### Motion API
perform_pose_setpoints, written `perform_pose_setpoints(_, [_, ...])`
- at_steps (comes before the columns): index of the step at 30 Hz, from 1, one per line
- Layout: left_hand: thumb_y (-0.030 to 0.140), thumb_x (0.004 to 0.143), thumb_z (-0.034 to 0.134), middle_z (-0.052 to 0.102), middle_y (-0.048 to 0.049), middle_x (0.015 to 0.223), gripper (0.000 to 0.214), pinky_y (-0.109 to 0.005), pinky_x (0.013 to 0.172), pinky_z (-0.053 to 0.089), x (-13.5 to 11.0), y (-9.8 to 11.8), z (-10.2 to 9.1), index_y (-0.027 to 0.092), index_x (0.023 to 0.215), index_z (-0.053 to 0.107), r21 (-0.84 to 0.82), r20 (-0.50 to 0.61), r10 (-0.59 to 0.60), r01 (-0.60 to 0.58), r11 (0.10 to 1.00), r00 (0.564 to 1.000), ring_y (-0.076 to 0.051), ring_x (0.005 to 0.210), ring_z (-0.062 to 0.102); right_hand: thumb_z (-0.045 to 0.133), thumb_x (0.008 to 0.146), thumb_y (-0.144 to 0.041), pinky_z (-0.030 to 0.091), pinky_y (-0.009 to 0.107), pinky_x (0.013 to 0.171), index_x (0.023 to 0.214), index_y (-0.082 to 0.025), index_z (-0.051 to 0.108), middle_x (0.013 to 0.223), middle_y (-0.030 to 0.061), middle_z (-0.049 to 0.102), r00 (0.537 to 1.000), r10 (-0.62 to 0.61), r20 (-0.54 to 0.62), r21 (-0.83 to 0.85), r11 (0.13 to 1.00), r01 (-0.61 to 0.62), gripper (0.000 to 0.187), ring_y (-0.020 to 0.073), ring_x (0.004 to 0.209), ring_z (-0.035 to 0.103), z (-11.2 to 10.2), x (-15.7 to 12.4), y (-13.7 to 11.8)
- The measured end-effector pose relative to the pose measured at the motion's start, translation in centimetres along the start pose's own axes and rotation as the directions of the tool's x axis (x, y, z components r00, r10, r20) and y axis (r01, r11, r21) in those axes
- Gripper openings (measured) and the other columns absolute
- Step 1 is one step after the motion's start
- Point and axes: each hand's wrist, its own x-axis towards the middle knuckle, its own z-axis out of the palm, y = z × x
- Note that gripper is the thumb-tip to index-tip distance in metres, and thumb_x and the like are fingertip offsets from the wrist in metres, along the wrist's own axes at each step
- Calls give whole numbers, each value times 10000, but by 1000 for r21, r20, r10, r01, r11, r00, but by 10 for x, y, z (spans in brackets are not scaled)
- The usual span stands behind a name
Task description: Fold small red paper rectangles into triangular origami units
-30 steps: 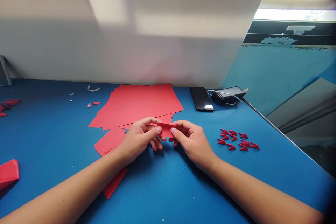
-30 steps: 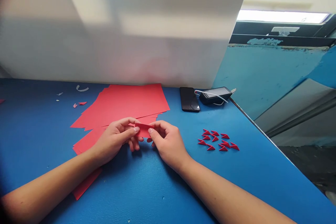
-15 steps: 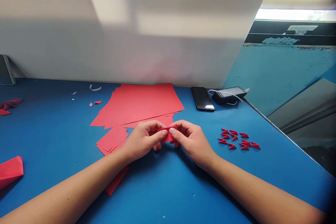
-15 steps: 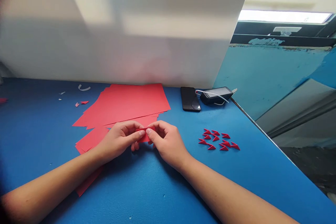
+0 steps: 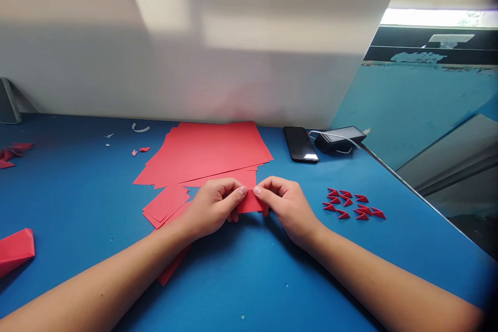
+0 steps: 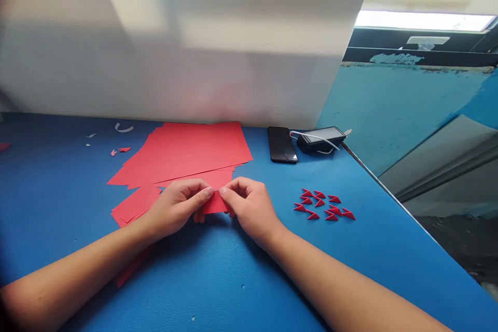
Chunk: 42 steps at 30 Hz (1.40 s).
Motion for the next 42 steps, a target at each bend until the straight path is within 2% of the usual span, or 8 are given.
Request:
perform_pose_setpoints(7, [418, 895, 505, 581, 18, 495, 327, -197, 468, 424, 3, 0, 0, 160, 695, 530, -80, -59, -71, 67, 995, 996, -105, 447, 540, 605, 823, -355, 421, 240, 514, 738, -159, 567, 625, -14, 562, 996, 31, -81, 204, 979, -14, 217, 102, 525, 507, -2, 6, 12])
perform_pose_setpoints(10, [424, 883, 527, 593, 17, 509, 314, -197, 446, 439, 3, 1, -1, 151, 729, 548, -142, -88, -113, 100, 985, 990, -108, 433, 554, 606, 794, -261, 455, 245, 516, 910, -189, 548, 786, 2, 577, 998, -5, -62, 259, 966, 21, 149, 111, 580, 542, -2, 5, 15])
perform_pose_setpoints(14, [415, 872, 550, 613, 11, 533, 292, -190, 420, 442, 4, 2, -2, 135, 799, 585, -250, -80, -146, 122, 961, 986, -109, 424, 569, 586, 702, -64, 475, 224, 575, 1089, -252, 534, 1157, 61, 503, 982, -187, -1, 60, 981, 187, 434, 152, 867, 568, 0, -1, 13])
perform_pose_setpoints(17, [408, 869, 557, 603, 14, 499, 290, -184, 406, 428, 5, 1, -3, 129, 803, 599, -293, -68, -155, 129, 947, 986, -110, 410, 566, 564, 743, -74, 472, 225, 572, 986, -235, 613, 1258, 68, 421, 970, -242, 15, -94, 966, 242, 296, 115, 796, 571, 1, -5, 11])
perform_pose_setpoints(21, [386, 863, 566, 624, -3, 513, 295, -185, 424, 441, 5, 1, -3, 124, 736, 609, -244, -69, -142, 122, 962, 987, -101, 418, 561, 599, 785, -162, 446, 244, 488, 849, -191, 646, 1248, 65, 416, 984, -177, -19, -175, 970, 172, 85, -13, 467, 431, 1, -6, 10])
perform_pose_setpoints(30, [366, 868, 551, 621, -1, 493, 297, -189, 445, 451, 5, 2, -2, 135, 688, 601, -183, -100, -149, 129, 975, 984, -102, 423, 563, 648, 784, -167, 474, 256, 536, 788, -203, 720, 1212, 69, 440, 967, -256, 7, -257, 934, 250, 80, 62, 613, 514, 3, -5, 9])
perform_pose_setpoints(37, [378, 870, 556, 636, -4, 540, 273, -194, 445, 473, 5, 1, -1, 135, 761, 613, -183, -113, -125, 103, 978, 986, -110, 457, 588, 679, 792, -265, 462, 245, 493, 824, -210, 738, 1202, 51, 461, 980, -198, -27, -322, 930, 179, 87, -16, 455, 410, 3, -6, 7])
perform_pose_setpoints(42, [415, 875, 560, 649, -21, 559, 315, -194, 477, 477, 3, -2, -3, 121, 849, 668, -134, -85, -80, 68, 989, 993, -112, 484, 598, 658, 807, -332, 434, 232, 444, 837, -192, 733, 1171, 63, 486, 989, -128, -77, -262, 959, 104, 162, -4, 452, 448, 2, -3, 9])
